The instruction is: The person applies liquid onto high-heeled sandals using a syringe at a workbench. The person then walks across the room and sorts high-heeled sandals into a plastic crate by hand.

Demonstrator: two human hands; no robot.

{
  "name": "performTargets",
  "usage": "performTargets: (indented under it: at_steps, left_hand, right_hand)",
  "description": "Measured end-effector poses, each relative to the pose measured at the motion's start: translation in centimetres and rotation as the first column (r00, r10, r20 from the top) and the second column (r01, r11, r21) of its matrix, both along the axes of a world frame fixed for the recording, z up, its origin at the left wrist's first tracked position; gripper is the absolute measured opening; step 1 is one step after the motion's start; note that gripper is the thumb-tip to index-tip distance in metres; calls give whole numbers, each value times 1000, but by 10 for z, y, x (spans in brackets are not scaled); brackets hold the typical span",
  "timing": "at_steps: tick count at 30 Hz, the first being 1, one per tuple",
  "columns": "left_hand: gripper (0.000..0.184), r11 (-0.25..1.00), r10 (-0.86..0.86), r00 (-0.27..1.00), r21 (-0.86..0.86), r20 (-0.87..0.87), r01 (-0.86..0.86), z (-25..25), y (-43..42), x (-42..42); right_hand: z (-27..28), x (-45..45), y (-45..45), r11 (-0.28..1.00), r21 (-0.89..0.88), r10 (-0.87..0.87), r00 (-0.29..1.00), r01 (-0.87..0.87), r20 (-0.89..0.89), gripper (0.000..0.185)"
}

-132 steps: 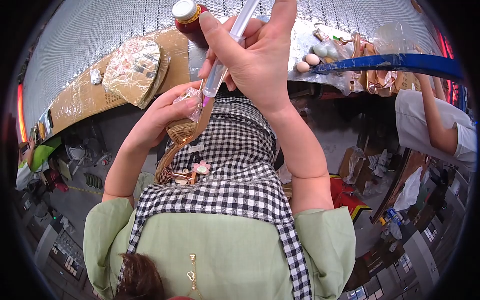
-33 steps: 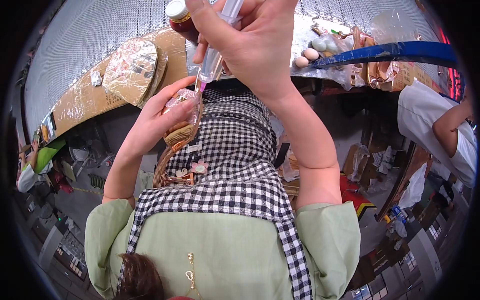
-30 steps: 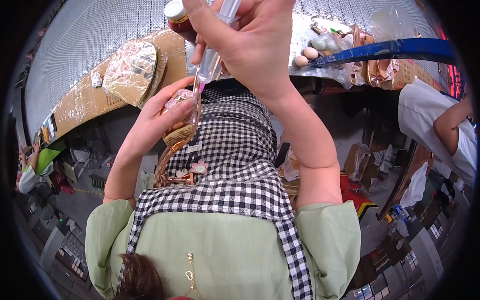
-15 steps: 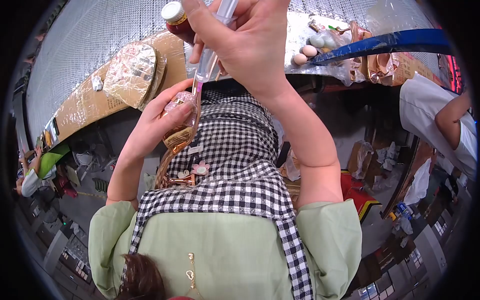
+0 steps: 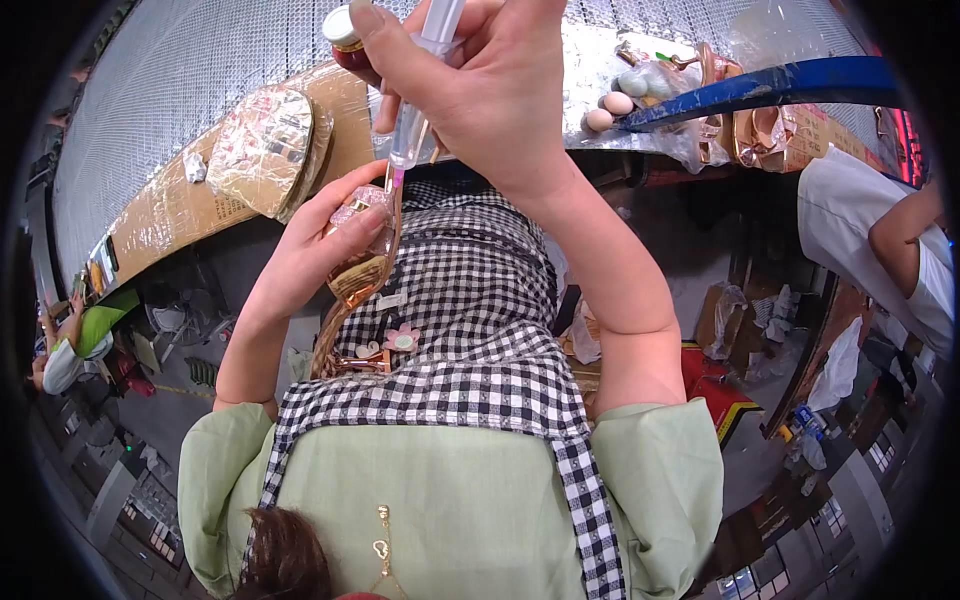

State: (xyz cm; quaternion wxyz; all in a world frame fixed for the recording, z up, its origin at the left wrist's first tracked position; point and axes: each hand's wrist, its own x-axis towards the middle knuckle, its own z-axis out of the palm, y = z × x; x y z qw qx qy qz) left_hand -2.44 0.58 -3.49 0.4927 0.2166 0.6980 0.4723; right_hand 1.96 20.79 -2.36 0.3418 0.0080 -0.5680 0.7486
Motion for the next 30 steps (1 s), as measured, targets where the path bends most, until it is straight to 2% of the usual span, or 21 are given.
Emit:
performTargets:
  at_steps: [2,4,8,9,14,17,19,30]
  left_hand:
    - [52,1000,-15,1000,-13,1,15,-2,-1,0]
    - [67,1000,10,1000,20,-17,-10,-6,-2,-1]
    - [65,999,22,1000,28,-9,-22,-7,-3,-2]
    - [64,999,33,999,20,32,-34,-6,-3,-3]
    - [61,998,63,994,-9,88,-63,-6,-3,-4]
    - [60,998,67,994,2,88,-68,-10,-4,-5]
    - [59,996,81,984,18,156,-85,-11,-5,-6]
    - [58,997,61,983,28,172,-67,-10,-1,-7]
  right_hand:
    - [1,0,0,1000,6,-13,1000,13,6,76]
    - [2,0,-1,1000,-2,-31,999,31,23,76]
    - [4,1,-1,982,79,-167,984,171,-55,76]
    - [11,5,-2,984,38,-172,983,175,-61,76]
    - [4,10,1,991,25,-130,991,130,-9,77]
    - [-1,10,-2,998,-15,-54,995,53,-84,79]
    - [0,10,-6,994,-45,-99,995,99,13,81]
    - [-6,10,-11,997,-39,-59,997,60,40,84]
